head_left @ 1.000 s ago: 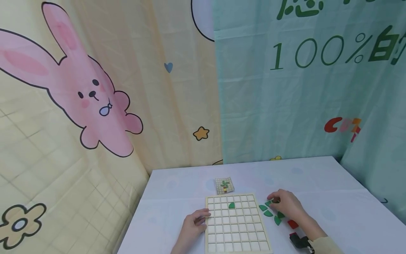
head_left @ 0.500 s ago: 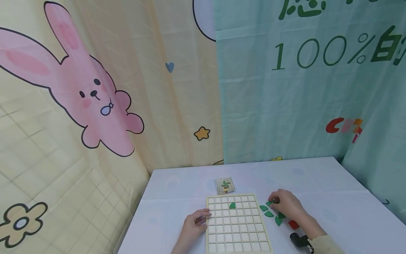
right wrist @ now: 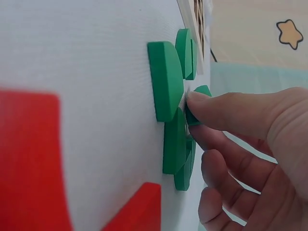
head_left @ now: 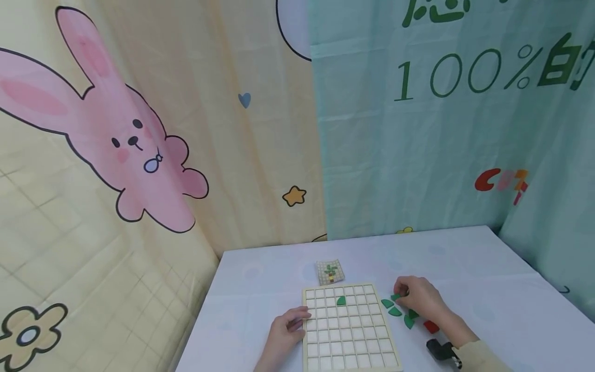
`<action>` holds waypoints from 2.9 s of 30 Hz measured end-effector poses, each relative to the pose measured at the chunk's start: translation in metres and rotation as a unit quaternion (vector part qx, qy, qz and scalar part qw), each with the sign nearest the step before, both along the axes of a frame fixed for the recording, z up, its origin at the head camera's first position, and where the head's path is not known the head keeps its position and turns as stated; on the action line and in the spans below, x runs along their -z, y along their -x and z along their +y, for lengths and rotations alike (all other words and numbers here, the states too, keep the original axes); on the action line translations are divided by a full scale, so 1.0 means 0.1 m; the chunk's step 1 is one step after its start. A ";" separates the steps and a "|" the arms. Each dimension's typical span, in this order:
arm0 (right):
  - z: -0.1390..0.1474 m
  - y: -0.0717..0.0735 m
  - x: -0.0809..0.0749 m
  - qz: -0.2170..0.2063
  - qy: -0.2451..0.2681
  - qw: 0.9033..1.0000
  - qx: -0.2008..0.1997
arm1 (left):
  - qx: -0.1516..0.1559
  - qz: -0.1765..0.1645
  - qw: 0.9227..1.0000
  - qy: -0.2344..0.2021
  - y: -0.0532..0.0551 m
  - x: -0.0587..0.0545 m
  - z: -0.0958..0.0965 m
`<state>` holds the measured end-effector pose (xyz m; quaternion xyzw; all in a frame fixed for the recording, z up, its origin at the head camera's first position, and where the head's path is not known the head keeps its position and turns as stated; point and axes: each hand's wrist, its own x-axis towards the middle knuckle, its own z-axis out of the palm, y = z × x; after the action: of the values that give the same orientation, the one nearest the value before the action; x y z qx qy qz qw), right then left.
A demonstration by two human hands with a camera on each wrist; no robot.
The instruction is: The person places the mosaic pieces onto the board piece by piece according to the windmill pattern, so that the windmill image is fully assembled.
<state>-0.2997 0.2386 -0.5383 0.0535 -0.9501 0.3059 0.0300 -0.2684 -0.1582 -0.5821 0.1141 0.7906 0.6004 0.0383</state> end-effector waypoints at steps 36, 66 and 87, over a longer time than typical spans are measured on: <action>-0.40 -0.03 -0.14 0.005 0.059 0.998 -0.005 | 0.010 0.007 1.000 0.005 0.00 -0.02 0.00; -0.92 -0.05 -0.07 -0.003 0.147 0.982 -0.117 | -0.062 0.080 0.985 0.142 -0.02 0.00 0.02; -1.12 -0.03 0.08 -0.062 0.252 0.960 -0.105 | -0.054 0.080 0.978 0.186 -0.02 -0.02 0.00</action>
<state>-0.2972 0.1264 -0.5460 0.1250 -0.8312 0.5396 -0.0483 -0.2666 -0.1578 -0.5802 0.1100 0.8941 0.4326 -0.0374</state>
